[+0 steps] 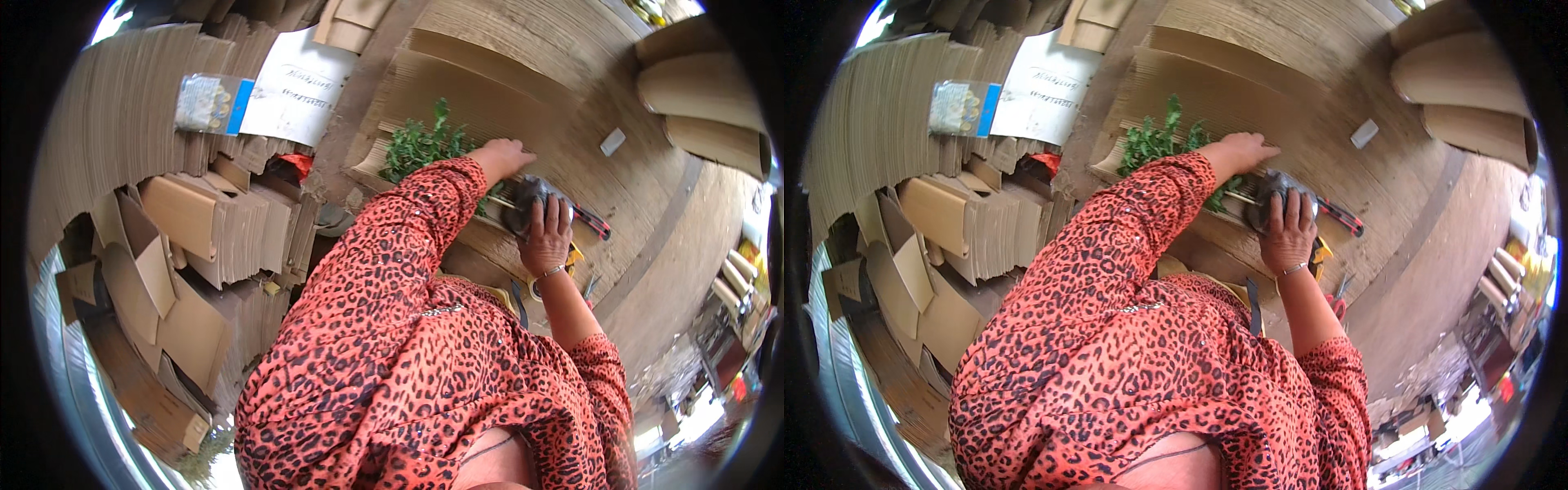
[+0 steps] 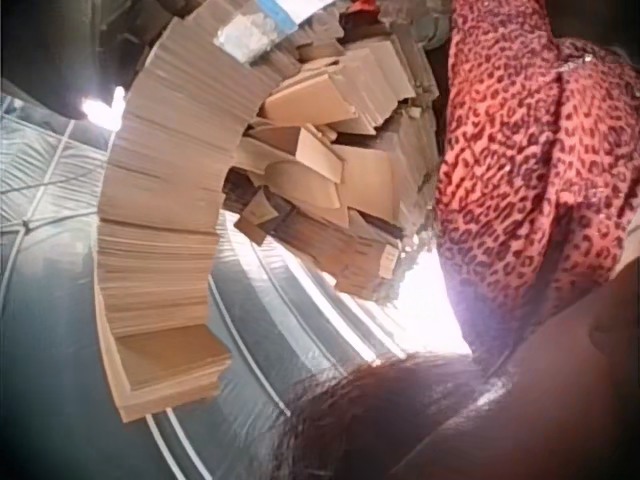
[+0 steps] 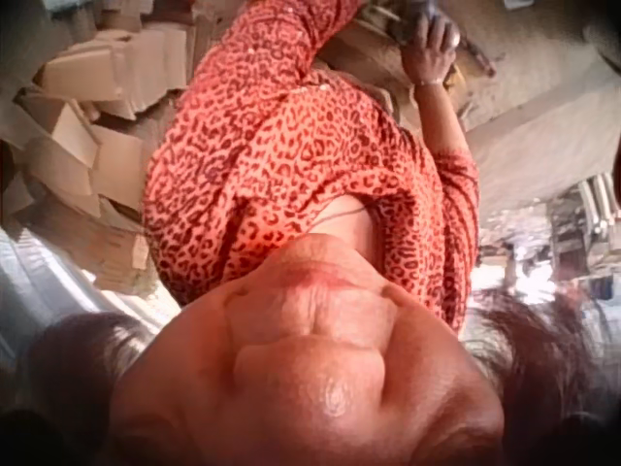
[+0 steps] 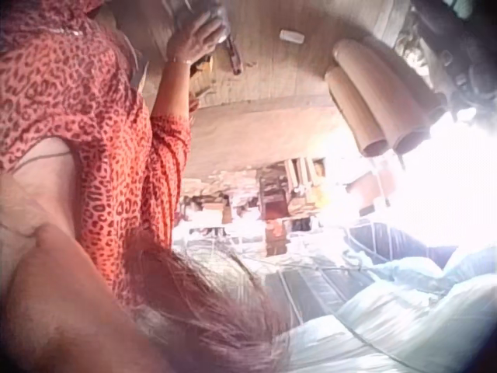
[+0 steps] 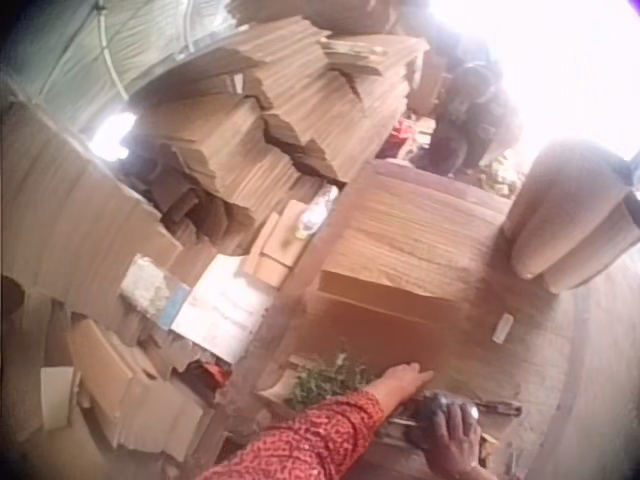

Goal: The person folds a flat cardboard sheet into a cylindrical tube, places a potted plant inside, and secures the seam with tape. The person then retrieves another cardboard sheet and begins folding it into a second tube.

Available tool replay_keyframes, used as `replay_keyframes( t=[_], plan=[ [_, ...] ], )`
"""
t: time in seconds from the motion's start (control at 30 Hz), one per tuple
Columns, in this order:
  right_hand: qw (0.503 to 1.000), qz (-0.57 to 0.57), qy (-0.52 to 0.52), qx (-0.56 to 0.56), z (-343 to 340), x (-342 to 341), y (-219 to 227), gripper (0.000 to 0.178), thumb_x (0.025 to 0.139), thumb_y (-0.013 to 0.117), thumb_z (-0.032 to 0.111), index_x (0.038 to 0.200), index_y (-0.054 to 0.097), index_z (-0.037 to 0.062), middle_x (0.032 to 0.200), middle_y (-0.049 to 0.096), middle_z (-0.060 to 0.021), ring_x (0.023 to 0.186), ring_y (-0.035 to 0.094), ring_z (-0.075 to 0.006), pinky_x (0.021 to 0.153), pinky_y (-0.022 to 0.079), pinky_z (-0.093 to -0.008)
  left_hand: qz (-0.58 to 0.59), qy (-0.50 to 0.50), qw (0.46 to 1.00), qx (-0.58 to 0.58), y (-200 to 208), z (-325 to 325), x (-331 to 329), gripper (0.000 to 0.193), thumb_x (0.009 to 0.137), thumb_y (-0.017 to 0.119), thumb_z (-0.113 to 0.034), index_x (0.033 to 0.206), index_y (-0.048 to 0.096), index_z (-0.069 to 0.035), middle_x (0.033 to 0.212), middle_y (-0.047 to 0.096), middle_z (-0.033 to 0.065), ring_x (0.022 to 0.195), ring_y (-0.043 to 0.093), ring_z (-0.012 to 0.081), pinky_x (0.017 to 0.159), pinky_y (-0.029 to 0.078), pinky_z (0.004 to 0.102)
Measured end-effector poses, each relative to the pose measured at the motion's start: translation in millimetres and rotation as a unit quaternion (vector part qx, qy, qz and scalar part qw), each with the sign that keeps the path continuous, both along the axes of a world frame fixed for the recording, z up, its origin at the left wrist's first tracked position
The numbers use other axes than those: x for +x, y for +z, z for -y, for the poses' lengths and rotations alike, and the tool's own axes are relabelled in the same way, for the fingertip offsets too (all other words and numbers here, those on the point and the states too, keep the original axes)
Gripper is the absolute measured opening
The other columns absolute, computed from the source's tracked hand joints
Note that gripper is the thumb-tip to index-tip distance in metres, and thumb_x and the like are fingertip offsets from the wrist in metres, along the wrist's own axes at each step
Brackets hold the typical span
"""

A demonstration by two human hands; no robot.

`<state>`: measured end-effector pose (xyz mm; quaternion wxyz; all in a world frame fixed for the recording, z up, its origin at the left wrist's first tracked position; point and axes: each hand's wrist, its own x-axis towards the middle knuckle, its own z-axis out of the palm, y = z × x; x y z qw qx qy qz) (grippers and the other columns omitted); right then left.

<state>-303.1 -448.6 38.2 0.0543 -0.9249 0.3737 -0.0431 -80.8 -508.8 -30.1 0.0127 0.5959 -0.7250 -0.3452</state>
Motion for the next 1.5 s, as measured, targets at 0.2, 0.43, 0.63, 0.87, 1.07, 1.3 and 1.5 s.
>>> replay_keyframes(
  t=[0.2, 0.43, 0.63, 0.87, 1.07, 1.3, 1.5],
  plan=[
    [1.000, 0.007, 0.014, 0.009, 3.3, 3.7, 5.3, 0.080, 0.066, 0.078, 0.021, 0.138, 0.043, 0.0144, 0.144, 0.039, -0.0166, 0.135, 0.034, -0.0408, 0.096, 0.039, -0.0552, -0.025, 0.023, 0.999, 0.020, 2.0, 7.0, -0.4, 0.045, 0.093, 0.049, -0.011, 0.137, 0.051, -0.023, 0.124, 0.058, 0.0186, 0.115, 0.058, 0.0379, 0.093, 0.049, 0.0458],
    [1.000, 0.007, -0.002, 0.015, 10.5, -12.2, -2.8, 0.069, 0.070, 0.072, 0.019, 0.135, 0.048, 0.0155, 0.143, 0.041, -0.0150, 0.132, 0.037, -0.0401, 0.093, 0.040, -0.0554, 0.061, 0.026, 0.980, -0.185, 54.1, 65.3, 19.6, 0.044, 0.081, 0.067, -0.017, 0.124, 0.059, -0.020, 0.117, 0.061, 0.0104, 0.113, 0.058, 0.0329, 0.091, 0.050, 0.0436],
    [1.000, -0.010, -0.006, 0.004, 4.6, -14.2, -10.8, 0.072, 0.068, 0.074, 0.019, 0.134, 0.048, 0.0140, 0.142, 0.044, -0.0171, 0.133, 0.038, -0.0414, 0.095, 0.040, -0.0550, 0.205, 0.081, 0.961, -0.169, 35.0, 106.0, 51.2, 0.048, 0.086, 0.063, -0.024, 0.132, 0.050, -0.015, 0.131, 0.054, 0.0107, 0.122, 0.051, 0.0324, 0.096, 0.042, 0.0518],
    [1.000, 0.022, 0.013, 0.010, 1.0, -10.4, -15.4, 0.086, 0.062, 0.082, 0.022, 0.137, 0.041, 0.0101, 0.145, 0.037, -0.0213, 0.134, 0.034, -0.0450, 0.104, 0.035, -0.0559, 0.140, 0.166, 0.972, -0.092, -0.3, 105.7, 29.4, 0.031, 0.091, 0.052, -0.019, 0.120, 0.059, -0.014, 0.127, 0.055, 0.0118, 0.124, 0.047, 0.0297, 0.106, 0.025, 0.0547],
    [0.999, 0.025, 0.035, 0.002, 1.0, -13.6, -20.1, 0.094, 0.062, 0.084, 0.023, 0.141, 0.035, 0.0076, 0.147, 0.035, -0.0229, 0.136, 0.031, -0.0469, 0.109, 0.031, -0.0583, 0.141, 0.213, 0.957, -0.140, -6.5, 113.2, 17.1, 0.034, 0.091, 0.053, -0.019, 0.123, 0.058, -0.014, 0.129, 0.052, 0.0119, 0.125, 0.043, 0.0296, 0.105, 0.025, 0.0527],
    [1.000, 0.001, 0.005, 0.030, 3.4, -16.0, -11.1, 0.076, 0.063, 0.081, 0.020, 0.131, 0.049, 0.0073, 0.141, 0.042, -0.0242, 0.130, 0.038, -0.0480, 0.106, 0.035, -0.0572, 0.150, 0.078, 0.985, -0.023, 11.7, 113.5, 22.7, 0.026, 0.088, 0.057, -0.018, 0.109, 0.072, -0.019, 0.117, 0.069, 0.0046, 0.113, 0.063, 0.0250, 0.096, 0.035, 0.0529],
    [1.000, 0.010, 0.000, 0.030, 7.9, -19.3, -21.2, 0.077, 0.059, 0.079, 0.020, 0.131, 0.051, 0.0157, 0.140, 0.044, -0.0173, 0.131, 0.039, -0.0420, 0.092, 0.041, -0.0543, 0.127, 0.099, 0.986, -0.035, -17.2, 107.9, 25.5, 0.032, 0.090, 0.052, -0.016, 0.114, 0.069, -0.028, 0.113, 0.069, 0.0021, 0.112, 0.062, 0.0231, 0.099, 0.033, 0.0515]
  ],
)
